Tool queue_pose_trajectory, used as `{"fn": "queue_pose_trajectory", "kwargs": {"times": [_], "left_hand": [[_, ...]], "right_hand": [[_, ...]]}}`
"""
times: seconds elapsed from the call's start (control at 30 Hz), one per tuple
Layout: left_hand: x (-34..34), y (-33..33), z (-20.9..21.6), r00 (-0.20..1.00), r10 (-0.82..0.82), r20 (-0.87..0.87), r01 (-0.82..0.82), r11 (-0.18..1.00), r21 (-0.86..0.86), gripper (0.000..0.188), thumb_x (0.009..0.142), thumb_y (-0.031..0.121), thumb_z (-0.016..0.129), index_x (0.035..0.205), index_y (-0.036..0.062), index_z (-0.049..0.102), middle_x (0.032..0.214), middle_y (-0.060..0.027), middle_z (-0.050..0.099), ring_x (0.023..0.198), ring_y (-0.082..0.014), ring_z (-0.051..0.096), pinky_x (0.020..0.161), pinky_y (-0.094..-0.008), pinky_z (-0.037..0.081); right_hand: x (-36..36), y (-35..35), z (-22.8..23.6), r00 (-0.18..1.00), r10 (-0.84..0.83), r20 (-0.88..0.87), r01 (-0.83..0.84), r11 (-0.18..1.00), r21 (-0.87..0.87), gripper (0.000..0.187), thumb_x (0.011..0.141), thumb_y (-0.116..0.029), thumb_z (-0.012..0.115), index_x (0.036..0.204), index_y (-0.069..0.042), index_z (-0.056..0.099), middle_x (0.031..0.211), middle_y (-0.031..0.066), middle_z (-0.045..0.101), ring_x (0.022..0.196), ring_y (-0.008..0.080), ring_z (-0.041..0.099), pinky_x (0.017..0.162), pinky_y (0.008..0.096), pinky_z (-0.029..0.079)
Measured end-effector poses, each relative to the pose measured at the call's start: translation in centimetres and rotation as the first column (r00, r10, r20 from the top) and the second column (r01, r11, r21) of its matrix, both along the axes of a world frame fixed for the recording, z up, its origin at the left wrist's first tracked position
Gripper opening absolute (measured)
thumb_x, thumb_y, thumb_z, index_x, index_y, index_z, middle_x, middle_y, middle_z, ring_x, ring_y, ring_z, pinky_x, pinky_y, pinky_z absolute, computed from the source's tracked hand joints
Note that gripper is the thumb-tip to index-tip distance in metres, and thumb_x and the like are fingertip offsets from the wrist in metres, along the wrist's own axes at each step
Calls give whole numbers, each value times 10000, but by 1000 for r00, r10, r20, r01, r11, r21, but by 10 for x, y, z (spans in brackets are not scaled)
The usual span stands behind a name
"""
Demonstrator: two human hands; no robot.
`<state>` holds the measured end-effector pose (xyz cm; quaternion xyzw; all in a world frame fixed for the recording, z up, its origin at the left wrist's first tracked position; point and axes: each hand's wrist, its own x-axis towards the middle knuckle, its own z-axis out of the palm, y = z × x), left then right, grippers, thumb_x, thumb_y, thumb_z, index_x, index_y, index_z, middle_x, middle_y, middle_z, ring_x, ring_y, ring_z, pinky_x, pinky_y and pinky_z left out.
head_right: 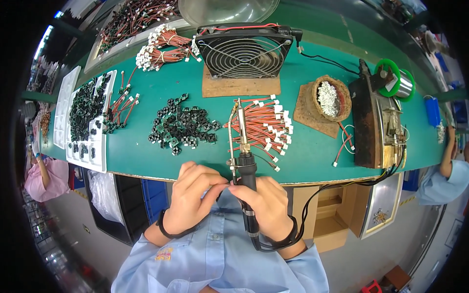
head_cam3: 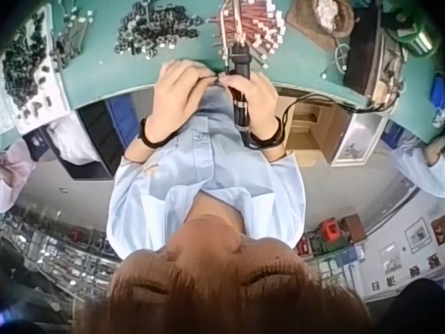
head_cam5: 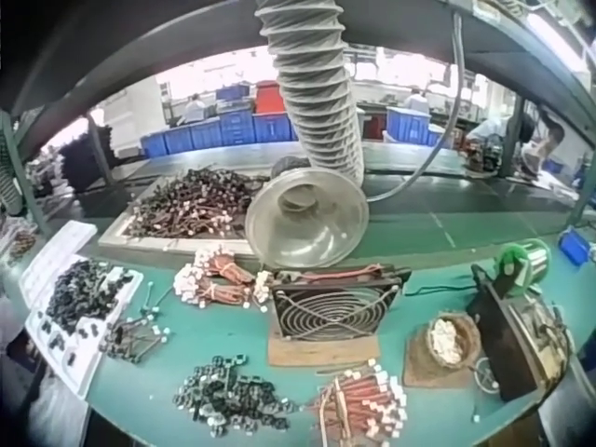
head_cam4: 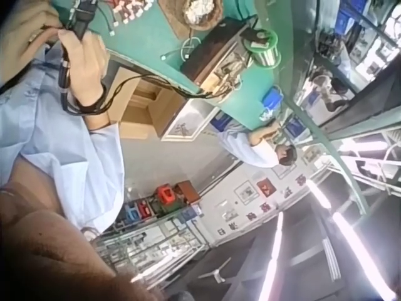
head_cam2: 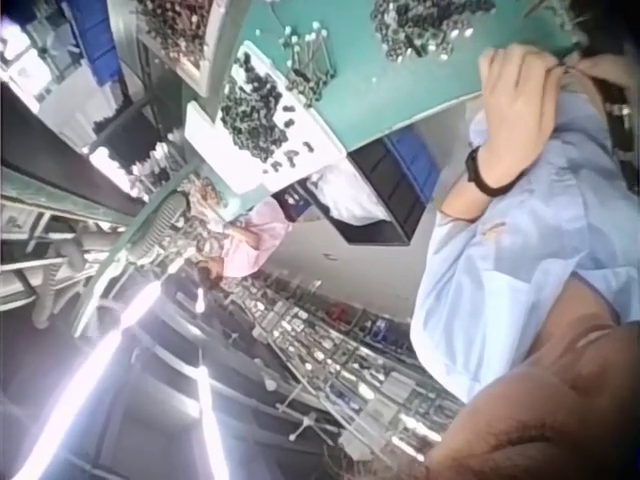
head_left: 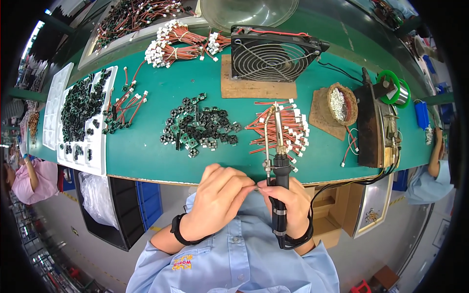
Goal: Soldering the ends of red and black wires at a factory workbench.
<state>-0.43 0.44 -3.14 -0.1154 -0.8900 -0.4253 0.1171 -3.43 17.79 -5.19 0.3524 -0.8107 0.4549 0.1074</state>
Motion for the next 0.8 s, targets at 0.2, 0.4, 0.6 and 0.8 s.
{"fn": "queue_pose_trajectory", "kwargs": {"times": [0.2, 0.4, 0.6, 0.8], "left_hand": [[0, 0, 4, 1000, -10, 3, 10, 1000, -23, 136, 698, -3, 665, 805, 36, 591, 785, -53, 564, 685, -229, 516, 700, -335, 378], [-1, 5, 10, 998, -70, -7, 70, 997, -38, 110, 706, 3, 655, 796, 37, 601, 799, -52, 573, 690, -225, 522, 707, -329, 381], [0, 6, 8, 997, -78, 9, 78, 996, 32, 105, 716, 38, 656, 802, 43, 597, 807, -48, 568, 705, -223, 526, 710, -336, 382], [-24, -5, -3, 895, 445, -28, -438, 868, -234, 169, 708, 75, 686, 829, 54, 572, 769, -61, 528, 719, -235, 512, 657, -348, 371]], "right_hand": [[1, -2, -4, 998, -50, 49, 56, 989, -140, 432, 625, 24, 664, 1029, -75, 548, 743, 59, 590, 577, 202, 552, 502, 298, 413], [3, 3, 5, 999, -18, 43, 21, 996, -89, 423, 639, 68, 673, 1012, -67, 528, 742, 67, 600, 588, 206, 571, 529, 288, 442], [13, 7, 3, 954, 16, 298, 86, 942, -326, 403, 741, 113, 641, 993, -70, 386, 801, 145, 596, 702, 183, 607, 653, 296, 494], [11, 16, 2, 898, -170, 405, 344, 847, -405, 404, 754, 101, 624, 1013, -65, 362, 802, 135, 581, 702, 162, 586, 690, 281, 485]]}}
